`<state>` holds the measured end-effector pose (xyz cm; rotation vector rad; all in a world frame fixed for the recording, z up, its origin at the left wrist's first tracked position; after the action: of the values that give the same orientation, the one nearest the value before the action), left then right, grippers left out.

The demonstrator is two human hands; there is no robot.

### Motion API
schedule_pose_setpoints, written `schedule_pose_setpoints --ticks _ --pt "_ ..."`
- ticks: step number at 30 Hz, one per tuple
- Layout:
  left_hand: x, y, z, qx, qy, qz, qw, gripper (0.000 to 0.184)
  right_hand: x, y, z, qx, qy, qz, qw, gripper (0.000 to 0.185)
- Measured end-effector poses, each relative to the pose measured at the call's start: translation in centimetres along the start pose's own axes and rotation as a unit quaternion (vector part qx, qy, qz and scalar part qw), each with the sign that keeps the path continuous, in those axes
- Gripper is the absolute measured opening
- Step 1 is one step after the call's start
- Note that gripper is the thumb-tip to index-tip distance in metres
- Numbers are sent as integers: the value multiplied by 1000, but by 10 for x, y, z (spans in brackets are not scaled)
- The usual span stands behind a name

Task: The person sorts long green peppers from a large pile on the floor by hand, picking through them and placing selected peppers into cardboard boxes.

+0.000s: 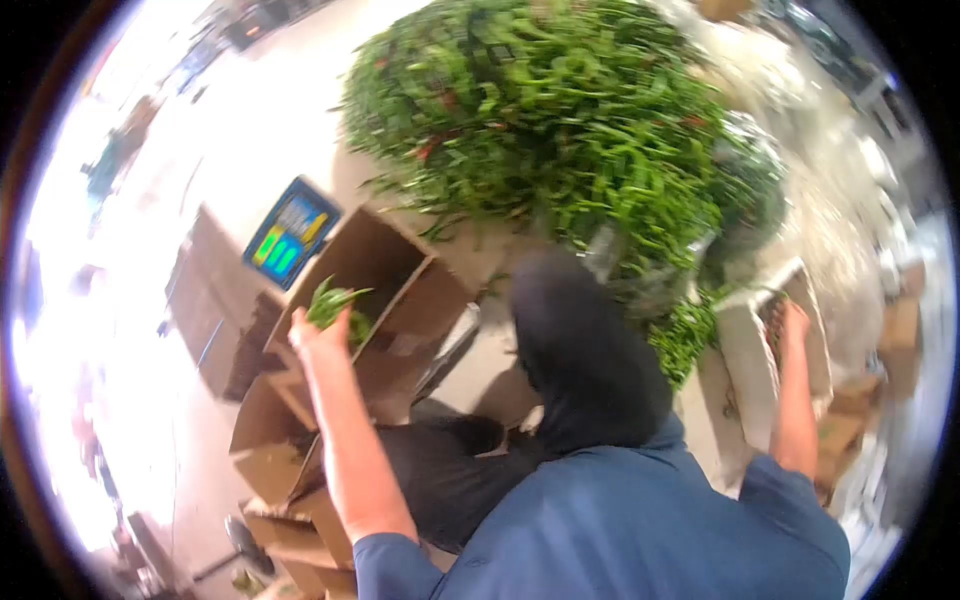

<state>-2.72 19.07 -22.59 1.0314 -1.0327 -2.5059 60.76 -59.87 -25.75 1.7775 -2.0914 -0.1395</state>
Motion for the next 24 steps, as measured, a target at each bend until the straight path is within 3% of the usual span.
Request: schedule_pose_setpoints --ticks 3,5,7,10,12,13,14,15,16,17,18,19,21,24 --pt "16 -23 18 58 -13 6 998 56 12 19 -14 12 -51 4 999 12" --pt "44 -34 23 163 10 192 968 52 27 38 -32 6 -99 26 995 12" --pt "63 -58 34 186 53 169 966 51 69 22 -33 -3 -140 53 989 16" --pt "55 -54 56 17 -118 88 989 56 131 21 -28 -15 -185 116 976 14" --pt "33 -28 68 -92 -172 100 976 60 190 -15 4 -17 -217 163 962 18" --pt "23 -16 75 -151 -175 110 967 62 221 -31 20 -11 6 223 975 25" --pt "3 12 71 -193 -174 114 959 61 240 -43 27 -5 229 269 935 32" --pt "-11 31 70 -242 -208 119 940 58 245 -49 22 2 439 300 847 40" --pt "-29 52 64 -275 -238 79 928 54 174 12 -19 101 395 271 872 50" --pt "-42 73 56 -308 -266 41 913 50 108 42 -40 262 286 192 901 51" --pt "-48 84 48 -316 -281 20 906 47 64 30 -19 233 265 130 927 65" --pt "-56 93 41 -324 -297 -4 898 44 -5 59 -24 265 281 46 921 76" --pt "-74 106 21 -332 -331 -53 882 39 -146 130 -38 316 283 -136 895 100" --pt "-89 114 -9 -317 -368 -125 865 34 -279 200 -87 463 352 -210 786 106"
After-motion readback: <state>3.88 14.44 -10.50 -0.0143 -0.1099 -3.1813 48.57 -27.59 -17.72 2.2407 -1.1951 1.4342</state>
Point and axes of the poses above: each hand's wrist, its own y-axis away from the middle knuckle, its own x-axis out of the back of the hand, z = x × y, the point moved 7 cm from there along -y, towards the middle knuckle, and after that the axes turned 8 degrees about -y, right-handed, at the moved point
